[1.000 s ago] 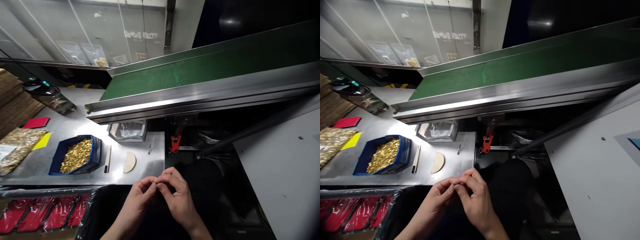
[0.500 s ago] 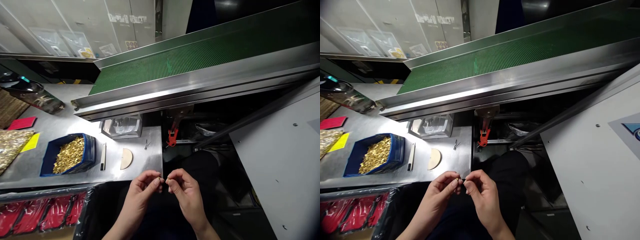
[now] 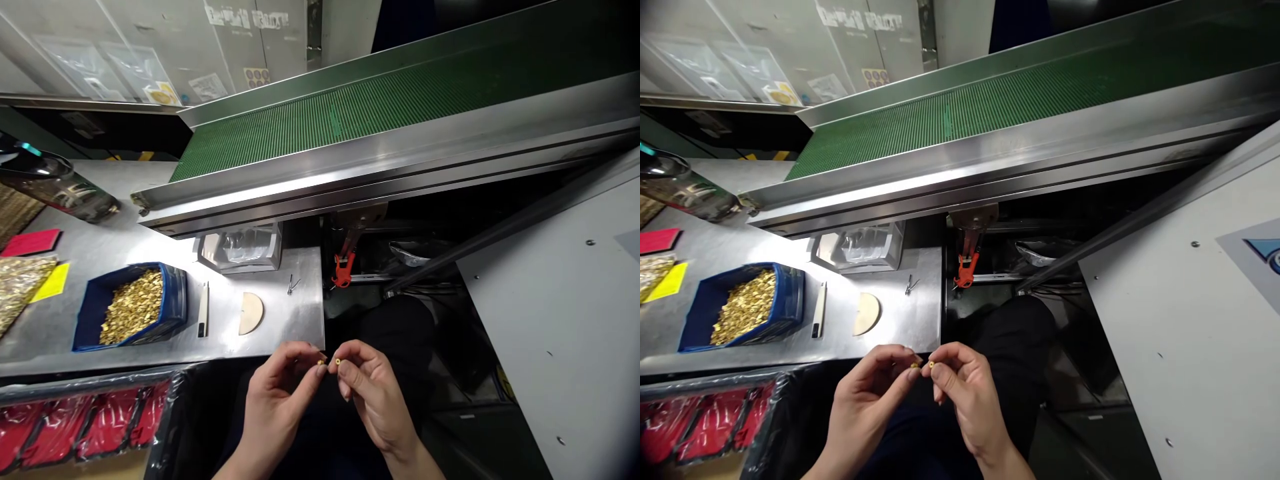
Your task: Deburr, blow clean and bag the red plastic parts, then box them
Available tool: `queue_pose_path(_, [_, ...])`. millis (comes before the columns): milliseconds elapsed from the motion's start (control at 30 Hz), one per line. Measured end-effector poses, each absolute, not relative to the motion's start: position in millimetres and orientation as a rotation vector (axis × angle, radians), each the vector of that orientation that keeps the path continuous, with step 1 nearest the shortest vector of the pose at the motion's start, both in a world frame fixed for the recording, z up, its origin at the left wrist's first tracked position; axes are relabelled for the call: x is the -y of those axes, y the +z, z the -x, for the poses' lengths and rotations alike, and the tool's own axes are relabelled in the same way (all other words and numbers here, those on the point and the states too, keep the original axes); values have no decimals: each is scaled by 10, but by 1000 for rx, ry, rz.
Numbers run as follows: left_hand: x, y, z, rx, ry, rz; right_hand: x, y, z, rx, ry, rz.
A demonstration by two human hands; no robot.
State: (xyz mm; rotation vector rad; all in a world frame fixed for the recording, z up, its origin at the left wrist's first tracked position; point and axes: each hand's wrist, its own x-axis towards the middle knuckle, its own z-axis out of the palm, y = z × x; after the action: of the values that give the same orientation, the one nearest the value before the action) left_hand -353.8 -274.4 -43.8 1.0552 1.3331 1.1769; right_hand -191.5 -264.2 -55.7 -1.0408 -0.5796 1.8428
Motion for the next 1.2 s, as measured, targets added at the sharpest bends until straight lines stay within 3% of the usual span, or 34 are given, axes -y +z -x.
queue_pose_path(700, [2704, -364, 3628, -1241, 1271, -1852, 2687, -529, 2001, 515, 1955, 1022])
queue_pose_path(1200, [2692, -340, 3623, -1213, 1257, -1981, 2601, -428, 1813, 987, 1871, 1089])
